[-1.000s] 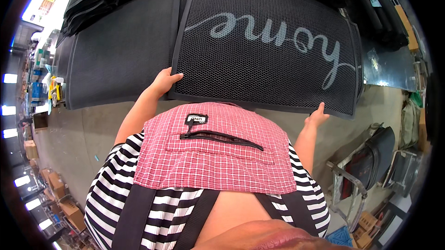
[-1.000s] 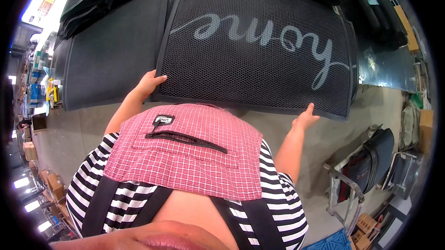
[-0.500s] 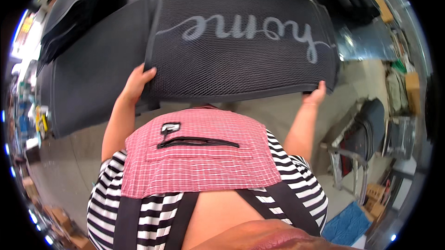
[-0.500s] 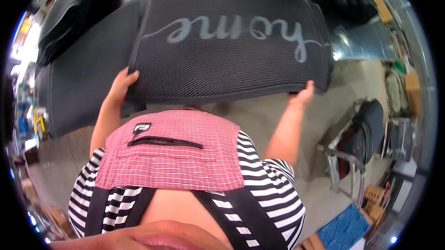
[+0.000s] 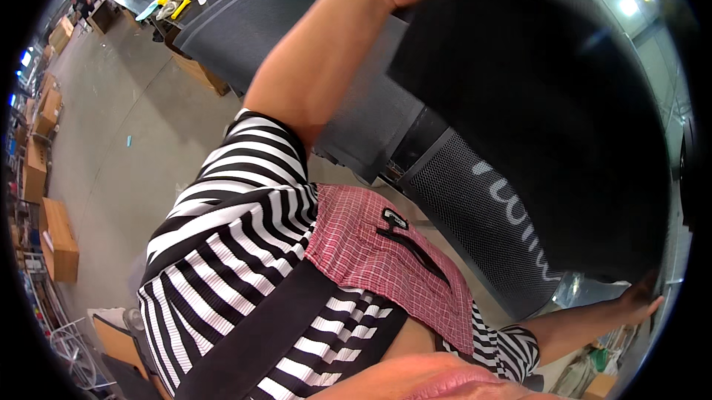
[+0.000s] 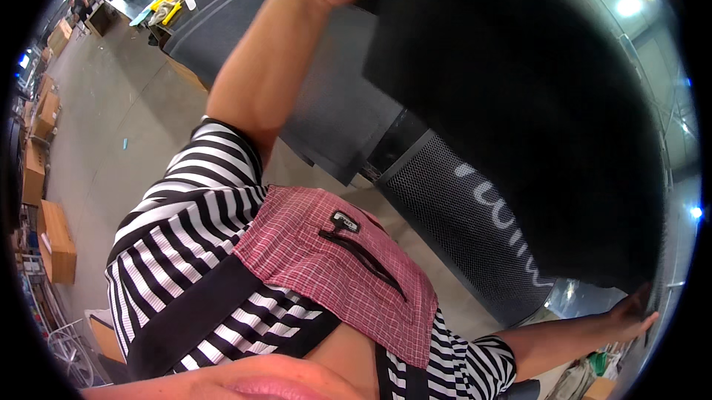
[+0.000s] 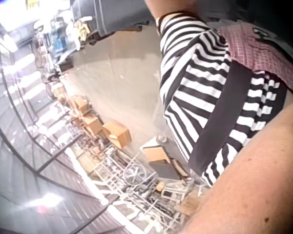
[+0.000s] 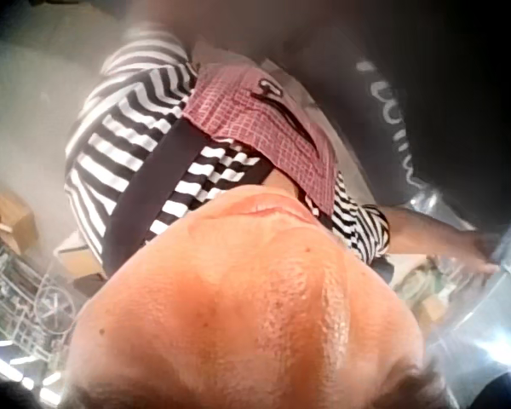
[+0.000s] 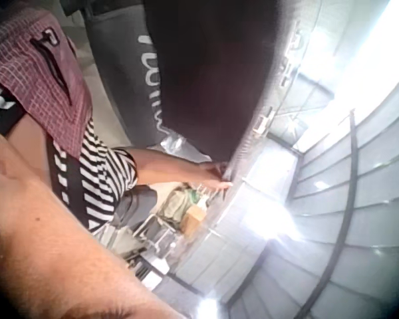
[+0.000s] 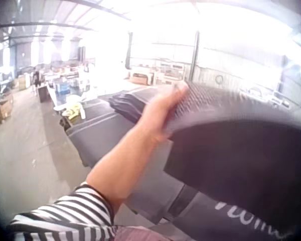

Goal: The person applies a small white sticker to a black doormat using a yellow roller. They then write the word 'home' on a blue plastic sheet with a black marker and place it on the mat. Finally, they apply a liquid from a white bottle onto the mat's surface.

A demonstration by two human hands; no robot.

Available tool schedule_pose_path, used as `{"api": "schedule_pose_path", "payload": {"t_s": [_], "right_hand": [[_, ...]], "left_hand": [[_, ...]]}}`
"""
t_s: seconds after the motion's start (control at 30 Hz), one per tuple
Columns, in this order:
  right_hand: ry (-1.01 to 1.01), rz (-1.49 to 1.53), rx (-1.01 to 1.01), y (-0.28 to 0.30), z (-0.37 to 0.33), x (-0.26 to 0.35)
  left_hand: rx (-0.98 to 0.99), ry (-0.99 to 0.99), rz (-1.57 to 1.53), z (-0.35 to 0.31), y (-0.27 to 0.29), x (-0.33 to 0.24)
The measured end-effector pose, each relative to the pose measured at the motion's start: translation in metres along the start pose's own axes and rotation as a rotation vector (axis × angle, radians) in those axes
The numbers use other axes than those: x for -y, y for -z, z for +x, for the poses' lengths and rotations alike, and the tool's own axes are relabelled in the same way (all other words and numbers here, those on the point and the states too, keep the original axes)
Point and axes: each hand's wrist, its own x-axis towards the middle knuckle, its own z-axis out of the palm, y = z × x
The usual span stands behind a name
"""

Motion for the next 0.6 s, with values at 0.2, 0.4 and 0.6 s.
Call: {"api": "schedule_pose_path", "payload": {"t_s": [0.2,0.4,0.6], "right_hand": [[0.21,-0.18,0.222,-0.084,-0.017,0.029],[-0.191,-0.283,0.256,-0.281,-0.162,-0.068],[-0.651,-0.249,0.356,-0.395,-0.275,-0.258]], "left_hand": [[0.015,-0.52,0.104,0.006,0.046,-0.137],[-0.283,-0.565,0.008,0.076,0.159,-0.22],[-0.614,-0.324,0.188,0.155,0.346,-0.147]]}}
